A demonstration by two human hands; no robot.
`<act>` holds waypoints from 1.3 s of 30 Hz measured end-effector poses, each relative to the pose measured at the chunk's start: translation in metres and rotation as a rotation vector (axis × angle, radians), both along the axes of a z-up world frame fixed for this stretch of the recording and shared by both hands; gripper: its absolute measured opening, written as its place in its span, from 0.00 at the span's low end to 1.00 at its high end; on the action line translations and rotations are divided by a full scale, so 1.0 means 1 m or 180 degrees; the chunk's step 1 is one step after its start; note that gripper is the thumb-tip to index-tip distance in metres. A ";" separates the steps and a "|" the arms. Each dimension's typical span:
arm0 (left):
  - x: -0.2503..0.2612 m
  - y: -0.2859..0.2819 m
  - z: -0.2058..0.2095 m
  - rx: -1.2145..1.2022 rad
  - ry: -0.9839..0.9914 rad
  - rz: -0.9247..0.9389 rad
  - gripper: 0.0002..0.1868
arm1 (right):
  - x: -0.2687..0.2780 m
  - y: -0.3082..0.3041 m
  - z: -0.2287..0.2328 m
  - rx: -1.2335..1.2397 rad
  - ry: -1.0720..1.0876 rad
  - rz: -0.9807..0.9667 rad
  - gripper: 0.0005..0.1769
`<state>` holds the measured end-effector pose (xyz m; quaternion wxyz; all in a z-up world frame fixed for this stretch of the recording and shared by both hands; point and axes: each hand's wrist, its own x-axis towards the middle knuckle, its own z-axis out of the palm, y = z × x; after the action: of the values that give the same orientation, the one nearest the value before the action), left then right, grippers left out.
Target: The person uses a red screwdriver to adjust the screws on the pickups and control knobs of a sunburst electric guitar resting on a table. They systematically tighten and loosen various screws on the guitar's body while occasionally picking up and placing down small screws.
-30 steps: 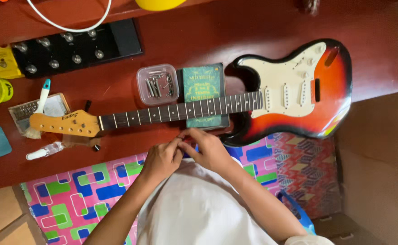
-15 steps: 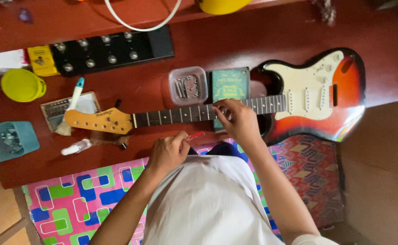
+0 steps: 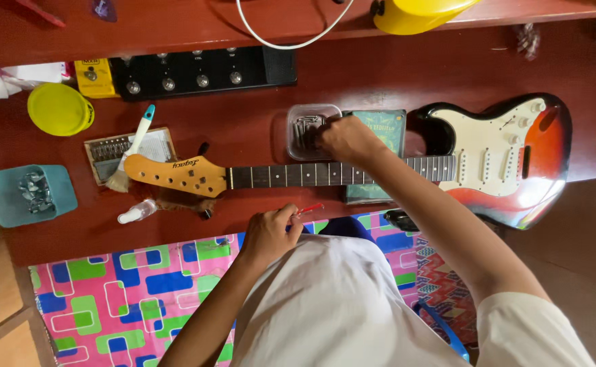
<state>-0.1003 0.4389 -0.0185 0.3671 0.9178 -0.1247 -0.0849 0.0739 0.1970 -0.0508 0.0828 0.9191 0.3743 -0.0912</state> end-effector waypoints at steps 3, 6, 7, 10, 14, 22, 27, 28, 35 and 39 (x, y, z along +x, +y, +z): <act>-0.001 0.004 -0.005 0.0011 -0.0049 0.0064 0.06 | 0.011 0.010 0.010 -0.0134 0.0128 0.0147 0.14; -0.004 0.006 -0.014 0.0033 -0.0120 0.0070 0.05 | 0.017 0.013 0.013 0.0119 0.0529 0.0176 0.14; -0.002 0.006 -0.012 0.0036 -0.0126 0.0068 0.05 | 0.017 0.014 0.012 0.0122 0.0523 0.0175 0.14; -0.003 0.007 -0.008 0.0012 -0.0040 0.0060 0.06 | 0.013 0.017 0.006 0.0017 0.0185 0.0282 0.13; -0.003 0.006 -0.012 0.0022 -0.0154 0.0056 0.05 | 0.016 0.008 -0.011 0.0157 0.0209 0.0523 0.13; -0.004 0.006 0.002 -0.0059 -0.0248 -0.0088 0.05 | 0.015 0.009 -0.019 0.0243 -0.0059 0.0661 0.16; 0.000 0.003 0.017 -0.0146 -0.0318 -0.0034 0.05 | 0.028 0.009 -0.016 0.0421 -0.0144 0.0609 0.13; 0.001 0.001 0.020 -0.0144 -0.0324 -0.0054 0.05 | 0.027 0.011 -0.004 0.0423 -0.0152 0.0590 0.13; 0.004 -0.022 0.044 -0.0605 -0.0128 0.0234 0.05 | -0.005 0.011 0.087 0.2033 0.0999 -0.0792 0.08; 0.013 -0.057 0.062 -0.1156 0.0040 0.0277 0.07 | -0.050 -0.027 0.121 0.3655 0.0836 -0.1434 0.07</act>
<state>-0.0873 0.3818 0.0430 0.5309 0.8405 -0.0959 -0.0508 0.0238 0.1697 0.0701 -0.4917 0.8544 0.1679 -0.0029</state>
